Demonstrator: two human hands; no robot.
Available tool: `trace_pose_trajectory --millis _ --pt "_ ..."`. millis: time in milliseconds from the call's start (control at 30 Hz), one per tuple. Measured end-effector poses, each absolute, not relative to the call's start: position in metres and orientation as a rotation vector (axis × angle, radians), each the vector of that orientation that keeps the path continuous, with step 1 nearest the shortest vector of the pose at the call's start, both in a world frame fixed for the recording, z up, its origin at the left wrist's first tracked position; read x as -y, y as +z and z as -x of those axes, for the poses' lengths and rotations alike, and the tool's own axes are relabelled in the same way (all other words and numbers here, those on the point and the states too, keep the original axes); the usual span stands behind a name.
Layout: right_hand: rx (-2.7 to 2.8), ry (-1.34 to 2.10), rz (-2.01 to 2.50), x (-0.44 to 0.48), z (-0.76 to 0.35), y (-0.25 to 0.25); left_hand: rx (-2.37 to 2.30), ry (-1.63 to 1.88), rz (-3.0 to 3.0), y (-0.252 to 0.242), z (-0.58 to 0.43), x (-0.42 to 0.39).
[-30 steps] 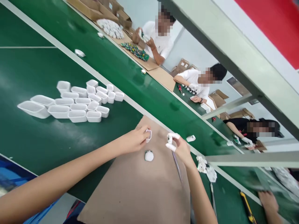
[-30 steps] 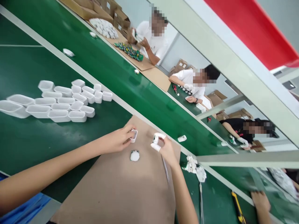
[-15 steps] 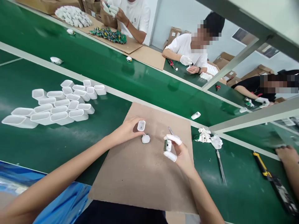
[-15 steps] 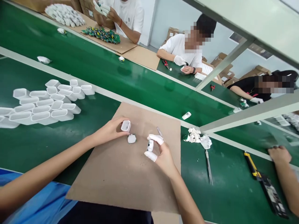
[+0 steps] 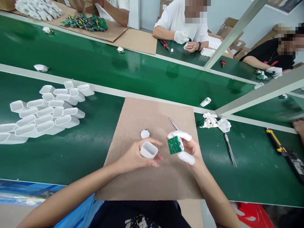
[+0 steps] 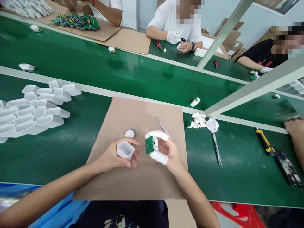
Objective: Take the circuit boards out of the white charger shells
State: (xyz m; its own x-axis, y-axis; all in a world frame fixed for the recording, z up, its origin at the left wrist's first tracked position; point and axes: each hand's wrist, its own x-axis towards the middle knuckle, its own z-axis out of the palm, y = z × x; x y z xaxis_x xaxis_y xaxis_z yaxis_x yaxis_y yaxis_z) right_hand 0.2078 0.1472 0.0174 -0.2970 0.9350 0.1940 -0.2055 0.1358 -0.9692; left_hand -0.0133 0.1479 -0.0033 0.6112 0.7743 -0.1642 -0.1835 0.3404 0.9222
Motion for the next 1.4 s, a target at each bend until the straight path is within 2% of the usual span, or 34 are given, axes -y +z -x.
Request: trace_pose_trajectory --millis 100,233,367,467,667,1400 --pt "1.341 1.354 0.781 -0.147 -0.205 0.015 -0.636 0.595 -1.19 -0.003 0.018 -0.14" --pt "1.389 1.245 0.799 -0.142 -0.201 0.019 -0.652 0.625 -1.736 -0.006 0.022 -0.139" --pt "1.558 1.061 0.792 -0.132 -0.198 0.024 -0.68 0.854 -1.975 -0.008 0.018 -0.143" --pt "1.755 0.847 0.782 -0.126 -0.196 0.024 -0.692 1.052 -2.006 -0.008 0.016 -0.144" --pt "1.965 0.61 0.721 -0.122 -0.192 0.025 -0.669 1.082 -2.057 -0.006 0.017 -0.145" --pt "1.954 0.551 0.722 -0.123 -0.187 0.022 -0.651 1.039 -2.054 -0.003 0.017 -0.149"
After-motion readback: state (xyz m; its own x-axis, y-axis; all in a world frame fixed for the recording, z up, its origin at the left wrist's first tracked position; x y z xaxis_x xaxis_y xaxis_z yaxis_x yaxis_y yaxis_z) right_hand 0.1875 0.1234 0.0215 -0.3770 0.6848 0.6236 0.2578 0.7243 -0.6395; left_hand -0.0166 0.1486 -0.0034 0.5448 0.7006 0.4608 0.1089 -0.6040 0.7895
